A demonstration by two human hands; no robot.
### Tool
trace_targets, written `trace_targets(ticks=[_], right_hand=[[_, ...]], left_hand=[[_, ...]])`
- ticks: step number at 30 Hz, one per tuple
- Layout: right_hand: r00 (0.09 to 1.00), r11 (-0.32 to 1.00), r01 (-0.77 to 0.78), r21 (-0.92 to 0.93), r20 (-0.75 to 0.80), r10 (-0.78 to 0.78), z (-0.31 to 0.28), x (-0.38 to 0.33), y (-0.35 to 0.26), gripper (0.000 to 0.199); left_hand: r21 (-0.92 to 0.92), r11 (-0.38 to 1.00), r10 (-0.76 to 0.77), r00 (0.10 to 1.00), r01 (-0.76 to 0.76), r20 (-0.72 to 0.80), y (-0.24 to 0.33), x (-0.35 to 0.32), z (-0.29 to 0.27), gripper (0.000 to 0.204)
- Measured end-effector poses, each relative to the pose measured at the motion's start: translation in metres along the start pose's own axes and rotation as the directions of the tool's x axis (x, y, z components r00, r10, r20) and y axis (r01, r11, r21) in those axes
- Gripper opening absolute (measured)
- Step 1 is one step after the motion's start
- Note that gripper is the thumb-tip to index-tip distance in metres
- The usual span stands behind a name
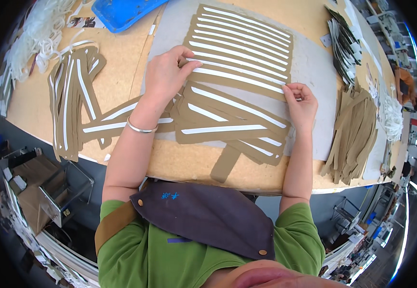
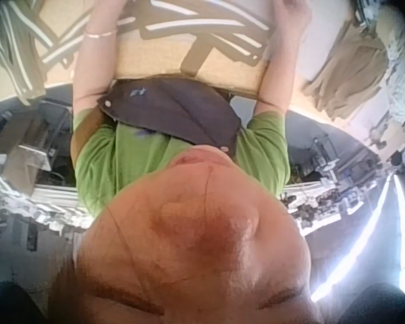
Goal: Applying adhesive strips and assembling flat leather or fabric components for goods manufacturing.
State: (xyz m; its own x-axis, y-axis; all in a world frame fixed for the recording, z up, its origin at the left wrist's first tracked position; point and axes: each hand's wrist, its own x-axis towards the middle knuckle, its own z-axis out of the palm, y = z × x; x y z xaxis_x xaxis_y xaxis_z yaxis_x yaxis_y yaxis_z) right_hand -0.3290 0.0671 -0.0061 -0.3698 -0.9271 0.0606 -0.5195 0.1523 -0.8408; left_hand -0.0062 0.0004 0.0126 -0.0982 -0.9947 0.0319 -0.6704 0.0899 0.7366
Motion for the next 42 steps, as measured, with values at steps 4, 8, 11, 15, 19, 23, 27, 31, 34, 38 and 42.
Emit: trace_targets(ticks=[4, 8, 11, 15, 19, 23, 27, 31, 34, 38, 42], right_hand=[[1.0, 1.0, -0.004, -0.017, -0.024, 0.004, 0.003, 0.002, 0.003, 0.013], [0.999, 0.998, -0.014, -0.054, -0.036, 0.012, 0.004, 0.001, 0.0, 0.014], [0.999, 0.997, -0.011, -0.074, -0.046, 0.008, 0.005, -0.001, -0.004, 0.014], [0.999, 0.995, -0.007, -0.095, -0.048, 0.003, 0.005, 0.001, 0.001, 0.016], [0.987, 0.93, 0.098, -0.355, -0.082, -0.136, 0.002, -0.004, -0.014, 0.019], [0.981, 0.94, 0.188, -0.284, 0.091, -0.169, -0.001, -0.022, -0.042, 0.023], [0.724, 0.813, 0.564, -0.146, 0.561, -0.401, 0.005, -0.056, -0.059, 0.033], [0.609, 0.825, 0.559, -0.083, 0.716, -0.341, -0.004, -0.078, -0.07, 0.042], [0.641, 0.796, 0.592, -0.128, 0.674, -0.368, 0.0, -0.088, -0.071, 0.04], [0.573, 0.757, 0.65, -0.061, 0.694, -0.436, 0.0, -0.096, -0.065, 0.032], [0.605, 0.767, 0.64, 0.032, 0.594, -0.53, -0.003, -0.096, -0.067, 0.025]], left_hand=[[0.02, 1.0, 0.013, 1.0, -0.013, -0.023, -0.005, 0.001, 0.006, 0.027], [0.05, 0.998, 0.032, 0.998, -0.03, -0.057, -0.008, 0.0, 0.008, 0.029], [0.051, 0.998, 0.033, 0.998, -0.03, -0.062, -0.009, 0.001, 0.01, 0.029], [0.043, 0.995, 0.092, 0.992, -0.088, -0.091, -0.015, 0.001, 0.014, 0.026], [0.189, 0.961, 0.238, 0.951, -0.201, -0.199, -0.013, -0.002, 0.012, 0.022], [0.163, 0.81, 0.562, 0.825, -0.563, 0.053, 0.007, -0.022, 0.002, 0.023], [0.076, 0.831, 0.475, 0.776, -0.55, 0.415, 0.02, -0.059, -0.003, 0.027], [0.1, 0.813, 0.464, 0.741, -0.574, 0.485, 0.025, -0.094, -0.012, 0.031], [0.101, 0.777, 0.522, 0.725, -0.621, 0.449, 0.034, -0.111, -0.006, 0.034], [0.074, 0.765, 0.521, 0.682, -0.64, 0.514, 0.032, -0.128, 0.016, 0.03], [-0.017, 0.74, 0.609, 0.66, -0.672, 0.441, 0.035, -0.127, 0.015, 0.026]])
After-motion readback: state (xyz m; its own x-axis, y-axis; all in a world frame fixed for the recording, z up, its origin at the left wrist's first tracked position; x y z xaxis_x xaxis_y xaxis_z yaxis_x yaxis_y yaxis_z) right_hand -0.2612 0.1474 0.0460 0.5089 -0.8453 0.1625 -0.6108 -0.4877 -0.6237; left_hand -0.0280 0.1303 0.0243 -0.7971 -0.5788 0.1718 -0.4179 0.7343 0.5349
